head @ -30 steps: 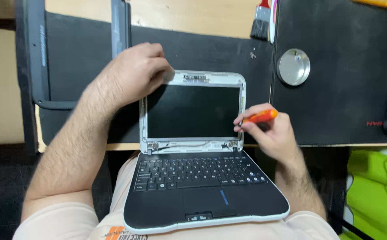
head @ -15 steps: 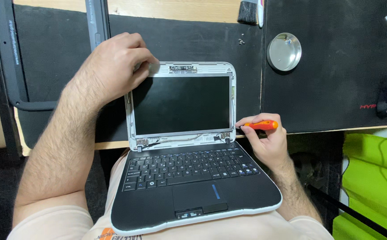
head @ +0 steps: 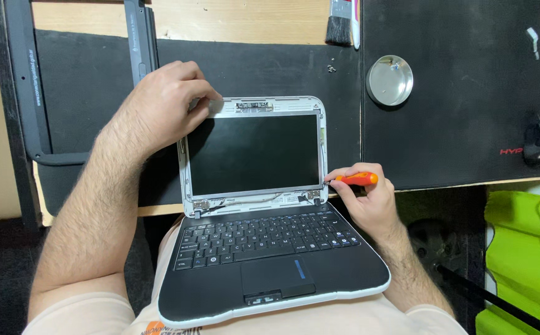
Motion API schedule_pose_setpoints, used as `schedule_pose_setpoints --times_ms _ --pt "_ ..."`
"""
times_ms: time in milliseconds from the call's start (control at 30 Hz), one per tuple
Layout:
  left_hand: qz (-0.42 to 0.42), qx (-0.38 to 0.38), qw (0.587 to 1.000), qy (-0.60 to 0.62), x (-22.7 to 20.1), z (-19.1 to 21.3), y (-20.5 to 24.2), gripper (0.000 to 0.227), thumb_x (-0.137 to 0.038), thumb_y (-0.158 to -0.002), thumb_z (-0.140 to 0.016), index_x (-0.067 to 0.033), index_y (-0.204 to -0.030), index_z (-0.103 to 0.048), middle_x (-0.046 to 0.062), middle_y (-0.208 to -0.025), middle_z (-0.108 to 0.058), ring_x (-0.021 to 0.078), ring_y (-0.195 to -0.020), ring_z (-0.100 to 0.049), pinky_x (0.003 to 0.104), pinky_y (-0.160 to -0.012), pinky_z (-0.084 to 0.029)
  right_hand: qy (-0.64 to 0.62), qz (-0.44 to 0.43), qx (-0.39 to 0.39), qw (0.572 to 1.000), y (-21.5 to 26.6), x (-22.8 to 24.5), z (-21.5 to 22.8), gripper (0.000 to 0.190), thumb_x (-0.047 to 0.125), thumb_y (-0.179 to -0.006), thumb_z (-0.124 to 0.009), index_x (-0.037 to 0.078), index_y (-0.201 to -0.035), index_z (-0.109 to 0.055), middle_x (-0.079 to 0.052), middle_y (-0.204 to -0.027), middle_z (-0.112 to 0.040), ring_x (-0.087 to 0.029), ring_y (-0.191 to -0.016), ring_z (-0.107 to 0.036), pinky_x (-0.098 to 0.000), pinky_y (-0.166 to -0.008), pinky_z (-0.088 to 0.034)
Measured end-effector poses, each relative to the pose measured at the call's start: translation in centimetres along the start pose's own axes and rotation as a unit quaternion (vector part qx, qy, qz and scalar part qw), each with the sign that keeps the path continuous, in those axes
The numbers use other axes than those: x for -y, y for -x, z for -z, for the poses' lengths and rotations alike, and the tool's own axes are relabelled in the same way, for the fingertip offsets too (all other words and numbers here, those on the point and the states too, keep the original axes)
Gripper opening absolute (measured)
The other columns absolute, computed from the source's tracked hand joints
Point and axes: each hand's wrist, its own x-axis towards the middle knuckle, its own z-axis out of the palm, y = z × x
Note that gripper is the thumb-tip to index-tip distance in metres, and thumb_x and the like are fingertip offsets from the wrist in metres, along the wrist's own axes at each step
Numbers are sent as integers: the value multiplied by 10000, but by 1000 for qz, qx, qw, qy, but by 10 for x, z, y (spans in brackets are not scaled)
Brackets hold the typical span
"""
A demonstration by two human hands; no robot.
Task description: The person uses a screwdriver to remove screws from the bezel of a white laptop. They then detach the screen panel and disconnect the ribbon cable. Finally, they flip the laptop over and remove screws from the bottom casing.
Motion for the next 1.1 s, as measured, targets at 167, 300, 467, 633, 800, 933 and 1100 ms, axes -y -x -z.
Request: schedule_pose_setpoints --times_ms 167,300,467,633,800,933,1100 --pt "5 8 1000 -4 -4 3 -1 137 -72 -1120 -862 -144 -1209 -935 76 -1120 -748 312 -991 -726 496 -824 -656 -11 28 23 999 -2 1 6 302 79 -1169 -809 87 -1317 -546 -120 -1171 -934 -239 -1044 -941 -343 -998 -716" --pt "42 9 999 -26 -12 6 -4 125 -113 -1027 -895 -150 -1142 -925 82 -1057 -787 299 -1031 -827 467 -936 -701 4 103 -10 995 -21 21 11 199 80 -1058 -947 83 -1147 -769 -114 -1091 -948 -375 -945 -908 -455 -894 -684" --pt "47 7 998 -30 -13 6 -3 101 -137 -1029 -893 -166 -1124 -912 56 -1062 -787 275 -1051 -830 447 -960 -703 10 183 -72 980 -16 13 2 556 -22 -978 -1003 3 -1377 -616 -159 -1039 -950 -356 -816 -900 -462 -799 -702" --pt "53 5 998 -24 -15 7 -5 92 -119 -1050 -869 -166 -1117 -911 45 -1053 -782 263 -1052 -832 429 -970 -704 16 241 -100 965 -5 -8 16 276 267 -1072 -926 76 -1261 -864 -200 -1193 -933 -413 -1013 -900 -496 -875 -719" --pt "63 20 998 -18 -17 9 -5 100 -125 -1061 -866 -164 -1137 -918 45 -1053 -777 255 -1055 -828 424 -968 -702 -236 108 -48 965 -3 -3 16 255 63 -1081 -824 -38 -1311 -869 -327 -1118 -836 -221 -548 -836 -351 -501 -702" --pt "69 24 997 -14 -19 13 -5 109 -122 -1057 -861 -155 -1146 -914 53 -1054 -774 263 -1060 -826 433 -964 -702 -307 68 24 949 -3 -16 22 390 16 -1124 -715 -5 -1505 -801 -368 -1117 -836 -287 -595 -885 -435 -553 -767" --pt "76 29 997 -8 -18 12 -6 108 -116 -1079 -845 -143 -1153 -918 67 -1057 -771 270 -1061 -822 435 -963 -704 -448 -4 13 894 -1 -43 14 450 132 -979 -959 -67 -1209 -627 -439 -1023 -822 -312 -552 -834 -359 -527 -697"
